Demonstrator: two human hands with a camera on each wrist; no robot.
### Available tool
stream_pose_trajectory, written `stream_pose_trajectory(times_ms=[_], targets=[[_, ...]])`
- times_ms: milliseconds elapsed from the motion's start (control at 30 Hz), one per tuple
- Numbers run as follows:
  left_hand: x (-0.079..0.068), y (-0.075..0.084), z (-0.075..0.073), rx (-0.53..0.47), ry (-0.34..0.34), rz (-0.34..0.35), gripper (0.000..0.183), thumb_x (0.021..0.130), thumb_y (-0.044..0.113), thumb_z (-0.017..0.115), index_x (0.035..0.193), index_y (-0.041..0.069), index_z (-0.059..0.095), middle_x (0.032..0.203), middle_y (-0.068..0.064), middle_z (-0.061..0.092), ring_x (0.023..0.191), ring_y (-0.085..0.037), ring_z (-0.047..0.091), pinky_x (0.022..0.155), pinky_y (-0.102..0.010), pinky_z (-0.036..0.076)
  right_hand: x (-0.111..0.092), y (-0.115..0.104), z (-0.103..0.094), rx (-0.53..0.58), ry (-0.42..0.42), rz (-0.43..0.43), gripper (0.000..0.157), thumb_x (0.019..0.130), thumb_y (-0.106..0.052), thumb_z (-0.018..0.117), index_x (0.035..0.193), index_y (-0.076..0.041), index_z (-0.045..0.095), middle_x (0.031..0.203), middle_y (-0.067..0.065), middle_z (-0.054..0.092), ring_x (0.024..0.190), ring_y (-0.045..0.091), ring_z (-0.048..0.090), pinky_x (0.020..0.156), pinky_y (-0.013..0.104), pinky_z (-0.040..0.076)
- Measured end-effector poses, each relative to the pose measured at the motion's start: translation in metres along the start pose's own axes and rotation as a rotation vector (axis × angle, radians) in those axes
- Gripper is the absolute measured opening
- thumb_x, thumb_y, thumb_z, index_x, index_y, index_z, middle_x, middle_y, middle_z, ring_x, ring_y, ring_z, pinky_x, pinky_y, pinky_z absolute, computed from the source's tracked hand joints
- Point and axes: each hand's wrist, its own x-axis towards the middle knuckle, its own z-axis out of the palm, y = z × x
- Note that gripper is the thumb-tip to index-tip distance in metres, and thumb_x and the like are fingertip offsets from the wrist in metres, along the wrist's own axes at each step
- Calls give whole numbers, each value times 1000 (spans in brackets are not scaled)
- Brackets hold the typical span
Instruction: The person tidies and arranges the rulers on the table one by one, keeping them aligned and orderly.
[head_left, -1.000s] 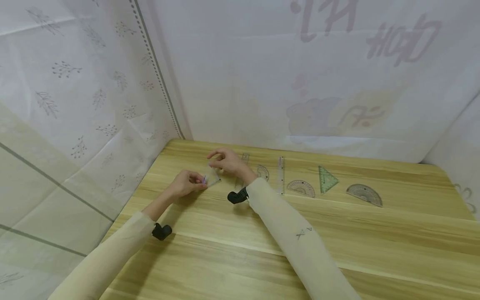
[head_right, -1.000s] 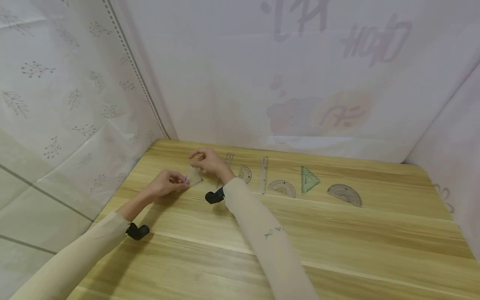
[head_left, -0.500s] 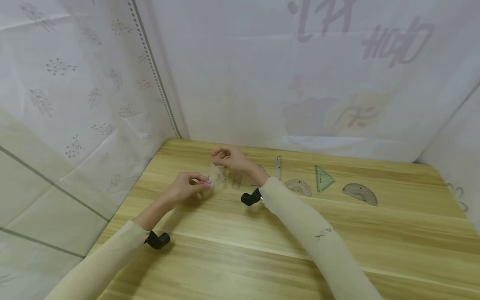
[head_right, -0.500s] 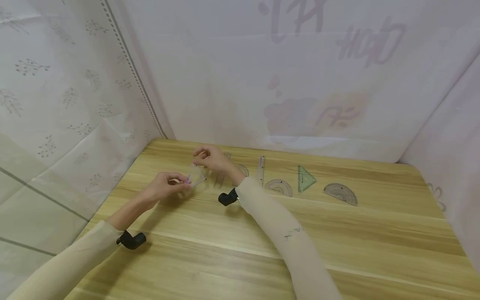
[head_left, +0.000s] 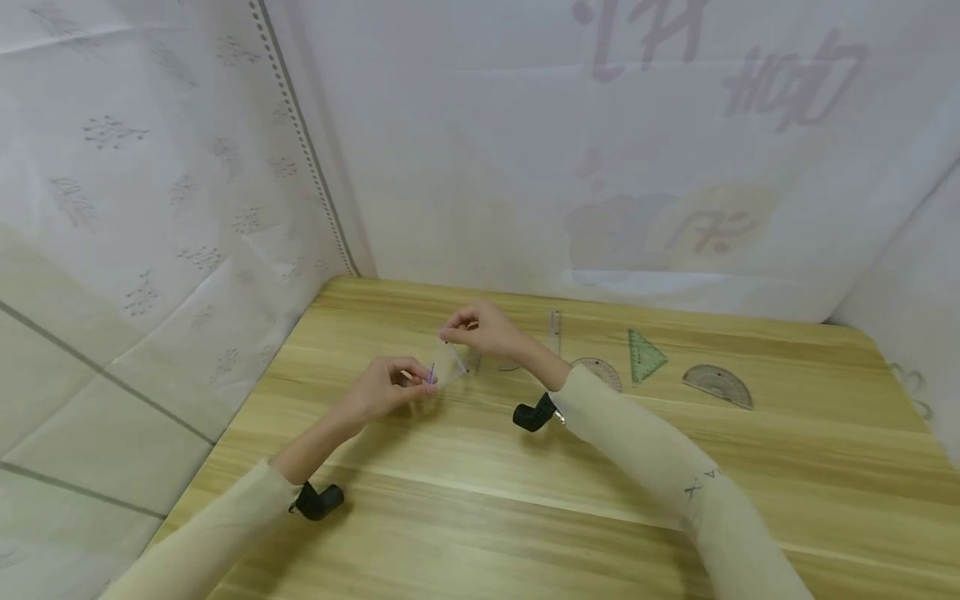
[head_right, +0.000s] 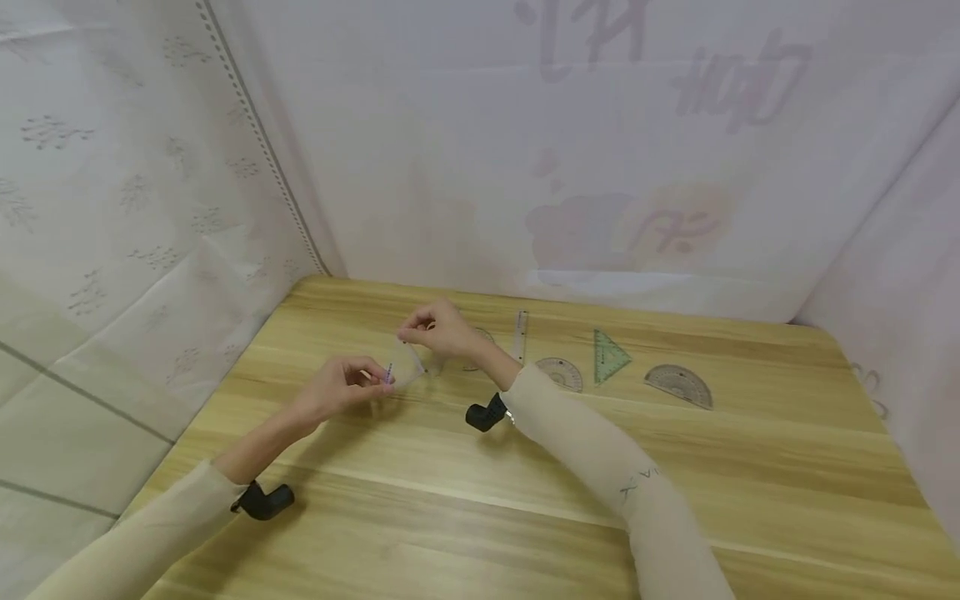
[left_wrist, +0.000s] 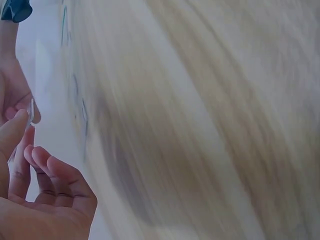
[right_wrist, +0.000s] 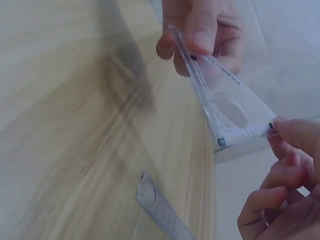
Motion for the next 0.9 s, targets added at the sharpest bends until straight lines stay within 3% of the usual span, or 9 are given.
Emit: stream_pose_trajectory(times_ms=[167, 533, 900], targets=[[-3, 4, 12, 4, -15, 21, 12, 91, 18, 80, 96, 8, 76, 91, -8, 61, 78, -25, 58, 61, -27, 44, -21, -4, -5, 7, 28, 15, 19, 101, -17, 68, 102, 1, 76, 106, 3, 71, 95, 19, 63, 82, 33, 52], [-12, 10, 37, -46, -123, 46, 12, 94, 15, 76, 99, 4, 76, 94, -11, 68, 82, -28, 59, 66, -28, 46, -69, 11, -15, 89, 6, 39, 19, 101, -15, 67, 105, 2, 75, 106, 7, 71, 99, 21, 66, 87, 36, 54], [-16, 12, 48, -16, -144, 107, 9, 96, 12, 73, 100, 5, 76, 96, -7, 69, 85, -30, 61, 71, -33, 50, -100, 9, -15, 101, 71, 36, 17, 100, -14, 69, 104, 1, 76, 107, 6, 70, 95, 26, 67, 80, 36, 55]])
